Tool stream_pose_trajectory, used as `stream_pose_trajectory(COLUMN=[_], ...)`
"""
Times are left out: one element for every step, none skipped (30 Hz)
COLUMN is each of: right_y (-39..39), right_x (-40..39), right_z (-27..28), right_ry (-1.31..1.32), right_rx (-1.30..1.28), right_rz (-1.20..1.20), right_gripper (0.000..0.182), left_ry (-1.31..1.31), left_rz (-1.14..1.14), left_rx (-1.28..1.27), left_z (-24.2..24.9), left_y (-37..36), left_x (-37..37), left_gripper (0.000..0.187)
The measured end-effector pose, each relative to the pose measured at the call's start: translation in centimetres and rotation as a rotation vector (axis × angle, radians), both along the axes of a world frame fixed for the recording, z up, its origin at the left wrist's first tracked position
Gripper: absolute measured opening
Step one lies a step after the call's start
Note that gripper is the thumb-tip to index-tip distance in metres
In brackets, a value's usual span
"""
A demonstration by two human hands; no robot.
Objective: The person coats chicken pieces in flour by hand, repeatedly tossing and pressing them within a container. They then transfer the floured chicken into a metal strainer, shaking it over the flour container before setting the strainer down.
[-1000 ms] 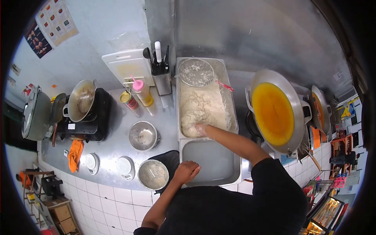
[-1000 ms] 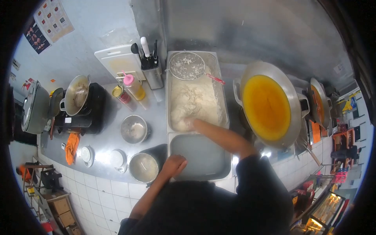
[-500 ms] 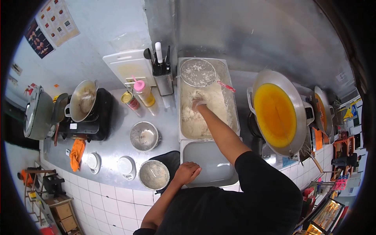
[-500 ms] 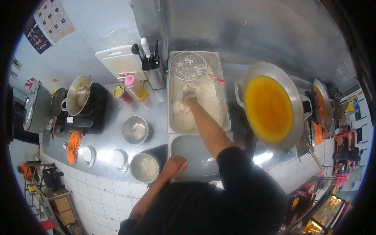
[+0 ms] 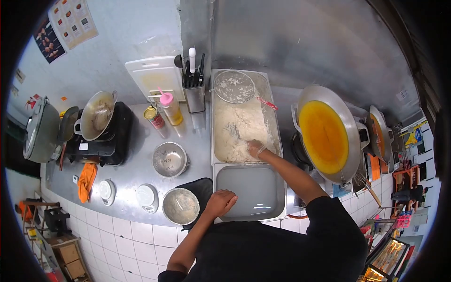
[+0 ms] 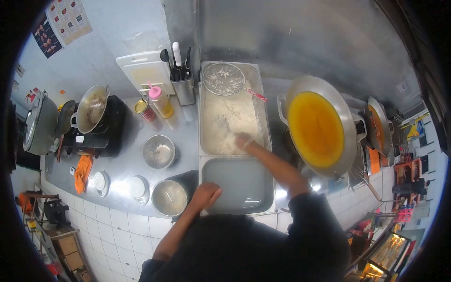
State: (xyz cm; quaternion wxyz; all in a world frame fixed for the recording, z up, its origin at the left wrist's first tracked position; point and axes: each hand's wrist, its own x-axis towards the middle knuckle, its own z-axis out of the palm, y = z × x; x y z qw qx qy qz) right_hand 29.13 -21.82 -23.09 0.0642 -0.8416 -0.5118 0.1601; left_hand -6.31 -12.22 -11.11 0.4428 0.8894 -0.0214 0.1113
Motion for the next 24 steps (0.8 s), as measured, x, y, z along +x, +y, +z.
stream_pose_trajectory(right_y=[0.6,1.0,1.0,0.9,1.3,1.5,2.6,3.3,4.1,4.4,4.8,5.2,5.5,5.8,6.0,6.0,5.6,5.3,5.1,4.9,4.6,4.5,4.1,4.0], right_x=[0.8,0.6,1.1,1.4,2.0,3.1,3.9,4.6,5.1,4.8,4.7,5.2,6.1,6.9,7.7,9.0,10.4,11.9,13.4,15.0,16.6,17.0,15.2,13.9], right_z=[1.5,2.7,2.6,2.7,2.0,0.2,0.7,1.3,2.3,5.7,8.6,10.1,11.2,12.2,12.1,11.6,9.9,7.7,5.1,1.6,-2.3,-6.3,-7.0,-7.5], right_ry=[-0.031,-0.012,0.009,0.031,0.101,0.171,0.445,0.597,0.749,0.774,0.799,0.763,0.725,0.687,0.524,0.417,0.317,0.221,0.131,0.032,-0.082,-0.18,-0.164,-0.149], right_rx=[-0.209,-0.106,-0.004,0.096,0.228,0.361,0.548,0.646,0.743,0.752,0.761,0.758,0.756,0.752,0.742,0.701,0.619,0.531,0.421,0.303,0.196,0.159,0.063,-0.036], right_rz=[0.001,-0.109,-0.216,-0.324,-0.344,-0.354,-0.42,-0.43,-0.439,-0.397,-0.355,-0.328,-0.301,-0.274,-0.252,-0.249,-0.236,-0.213,-0.179,-0.108,-0.008,0.091,0.015,-0.062], right_gripper=[0.033,0.034,0.036,0.038,0.037,0.038,0.038,0.038,0.038,0.039,0.039,0.038,0.038,0.037,0.033,0.033,0.034,0.035,0.036,0.038,0.04,0.042,0.041,0.041], left_ry=[0.003,0.008,0.013,0.004,-0.005,-0.009,-0.004,0.0,0.007,0.007,0.007,0.005,0.005,0.005,0.006,0.002,-0.004,-0.01,-0.016,-0.023,-0.033,-0.018,-0.004,0.01], left_rz=[-0.001,0.001,0.003,0.005,0.005,0.001,-0.006,-0.012,-0.018,-0.019,-0.021,-0.023,-0.018,-0.013,-0.012,-0.007,-0.003,0.003,-0.005,-0.01,-0.012,-0.01,-0.007,-0.004], left_rx=[0.005,0.012,0.017,0.018,0.018,0.015,0.019,0.023,0.027,0.029,0.031,0.033,0.03,0.025,0.019,0.003,-0.012,-0.025,-0.019,-0.011,0.0,0.007,0.015,0.021], left_z=[0.0,-0.1,0.0,0.1,0.2,0.3,0.2,0.2,0.2,0.1,0.1,0.0,0.1,0.1,0.1,0.2,0.3,0.3,0.2,0.0,-0.1,-0.1,0.0,0.1], left_y=[0.0,-0.1,0.0,0.1,0.1,0.1,0.1,0.1,0.1,0.2,0.2,0.2,0.2,0.2,0.1,0.0,0.0,0.0,-0.1,-0.1,0.0,0.0,0.0,0.0], left_x=[0.0,0.0,0.0,0.0,0.1,0.1,0.1,0.1,0.1,0.1,0.1,0.2,0.3,0.3,0.2,0.2,0.2,0.2,0.2,0.2,0.2,0.1,0.0,0.0], left_gripper=[0.026,0.026,0.026,0.026,0.026,0.026,0.026,0.026,0.026,0.026,0.026,0.026,0.026,0.025,0.025,0.025,0.025,0.025,0.025,0.025,0.025,0.025,0.025,0.025])
